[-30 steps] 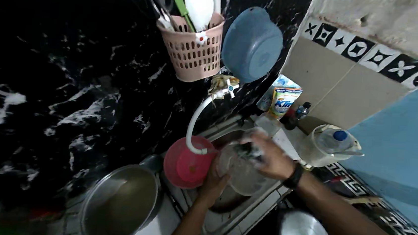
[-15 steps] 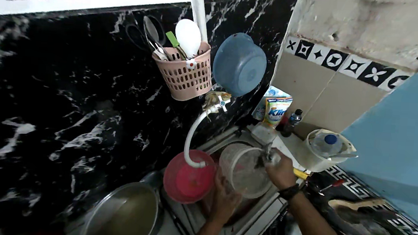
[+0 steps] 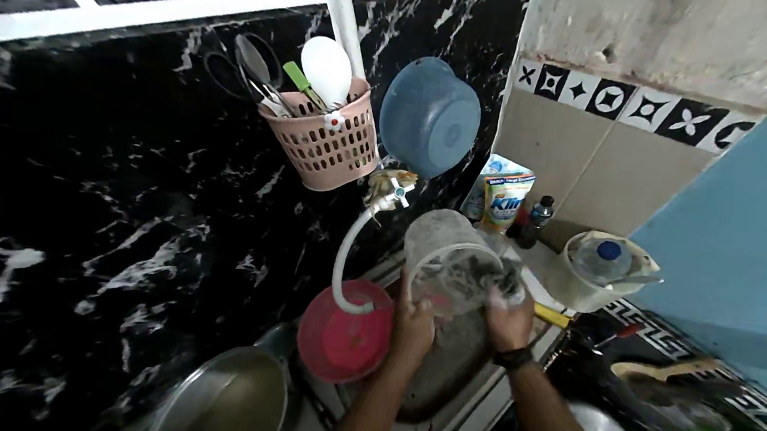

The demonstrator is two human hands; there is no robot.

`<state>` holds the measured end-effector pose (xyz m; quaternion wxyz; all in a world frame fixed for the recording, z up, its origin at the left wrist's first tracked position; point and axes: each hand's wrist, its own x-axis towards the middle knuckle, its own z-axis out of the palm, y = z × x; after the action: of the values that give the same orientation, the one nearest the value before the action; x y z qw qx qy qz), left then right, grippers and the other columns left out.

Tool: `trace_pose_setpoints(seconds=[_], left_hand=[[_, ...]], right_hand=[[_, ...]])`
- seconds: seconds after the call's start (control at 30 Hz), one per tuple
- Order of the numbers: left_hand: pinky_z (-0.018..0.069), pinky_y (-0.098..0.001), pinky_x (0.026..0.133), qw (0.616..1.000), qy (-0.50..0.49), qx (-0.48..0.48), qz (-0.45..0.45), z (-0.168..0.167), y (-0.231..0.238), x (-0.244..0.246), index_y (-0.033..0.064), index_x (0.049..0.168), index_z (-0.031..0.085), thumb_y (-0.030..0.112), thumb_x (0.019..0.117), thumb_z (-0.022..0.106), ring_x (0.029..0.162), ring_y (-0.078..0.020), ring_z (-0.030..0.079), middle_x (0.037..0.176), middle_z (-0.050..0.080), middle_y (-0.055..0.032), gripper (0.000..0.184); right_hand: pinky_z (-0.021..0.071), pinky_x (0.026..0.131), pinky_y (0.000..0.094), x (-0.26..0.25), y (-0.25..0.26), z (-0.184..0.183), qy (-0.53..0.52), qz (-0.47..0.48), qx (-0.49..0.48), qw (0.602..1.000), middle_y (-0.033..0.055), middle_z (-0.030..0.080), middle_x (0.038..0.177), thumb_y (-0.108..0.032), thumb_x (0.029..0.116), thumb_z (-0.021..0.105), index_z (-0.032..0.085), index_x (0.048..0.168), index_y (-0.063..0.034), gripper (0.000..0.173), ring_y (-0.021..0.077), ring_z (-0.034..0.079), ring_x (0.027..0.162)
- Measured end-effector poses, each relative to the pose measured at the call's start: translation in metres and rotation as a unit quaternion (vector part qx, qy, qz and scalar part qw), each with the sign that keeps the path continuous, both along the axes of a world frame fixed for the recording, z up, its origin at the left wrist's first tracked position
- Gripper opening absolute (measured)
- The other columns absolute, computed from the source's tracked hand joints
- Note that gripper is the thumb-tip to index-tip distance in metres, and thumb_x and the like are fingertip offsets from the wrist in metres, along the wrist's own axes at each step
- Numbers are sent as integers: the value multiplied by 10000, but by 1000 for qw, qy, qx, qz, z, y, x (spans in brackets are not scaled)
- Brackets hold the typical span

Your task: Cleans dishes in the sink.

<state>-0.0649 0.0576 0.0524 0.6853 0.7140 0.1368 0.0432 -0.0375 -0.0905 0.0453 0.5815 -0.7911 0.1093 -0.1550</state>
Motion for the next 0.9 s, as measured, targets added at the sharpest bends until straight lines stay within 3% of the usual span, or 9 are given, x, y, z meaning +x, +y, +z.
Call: trace_pose_setpoints(seconds=[0.1,0.2,0.27,0.33,0.4,0.5,0.57,0.63,0.9], left_hand=[[519,-385,1012,994,62,-55,66,-11,-28,5,-25,1490,395,113,1078,449,1197,-223,608,1368,570,-215,438],[517,-390,1019,993,114,-34,20,-14,-24,10,-33,1459,445,167,1088,472,1200,-226,614,1348,595,-208,422],[540,-388,985,994,105,-28,8,-10,-16,7,-13,1503,390,126,1050,552,1189,-226,619,1372,573,-203,501],[562,-391,1003,998,59,23,-1,-8,-4,3,80,1628,159,130,1005,630,1288,-230,585,1543,430,-188,783],[462,-364,1116,989,11,146,-37,-2,6,4,93,1646,6,161,995,635,1423,-217,462,1660,251,-184,908],[438,-404,1136,962,80,237,-111,5,7,4,93,1647,14,75,1008,539,1426,-248,462,1655,258,-201,827],[543,-412,954,962,210,146,-96,-8,6,-3,84,1593,287,144,1054,517,1166,-235,629,1402,556,-193,589],[557,-437,874,946,316,14,-64,-29,7,-6,-13,1431,473,218,1088,479,1032,-276,645,1236,613,-226,413],[594,-375,660,916,335,-194,103,-41,67,-5,-24,1342,489,189,1102,433,791,-245,681,1083,638,-198,327]], right_hand=[[604,855,371,-11,46,-15,74,-62,192,977,164,720,1027,-159,969,691,620,1231,80,362,176,712,911],[587,882,403,4,41,-25,104,-64,234,965,177,707,1069,-163,987,680,611,1254,69,360,211,699,949],[595,865,422,16,20,-29,92,-42,163,981,188,705,1055,-146,962,694,613,1240,80,367,227,703,930],[577,932,425,18,-7,-30,63,-2,58,996,217,701,1116,-117,906,722,607,1260,103,432,245,699,1013],[538,1018,483,18,-33,-32,25,47,-69,996,267,693,1182,-157,829,759,624,1263,119,532,319,683,1124],[497,1017,619,11,-61,-10,61,108,-204,971,307,679,1195,-210,826,787,641,1280,81,559,437,662,1145],[534,934,628,6,-65,-3,40,136,-223,965,280,713,1095,-244,825,785,686,1195,59,489,412,703,1035],[580,852,546,7,-69,-6,22,162,-214,963,207,737,993,-264,823,767,712,1099,41,415,302,728,912],[609,794,390,79,-64,-24,167,132,24,977,116,715,1025,-146,931,686,647,1216,13,328,166,703,877]])
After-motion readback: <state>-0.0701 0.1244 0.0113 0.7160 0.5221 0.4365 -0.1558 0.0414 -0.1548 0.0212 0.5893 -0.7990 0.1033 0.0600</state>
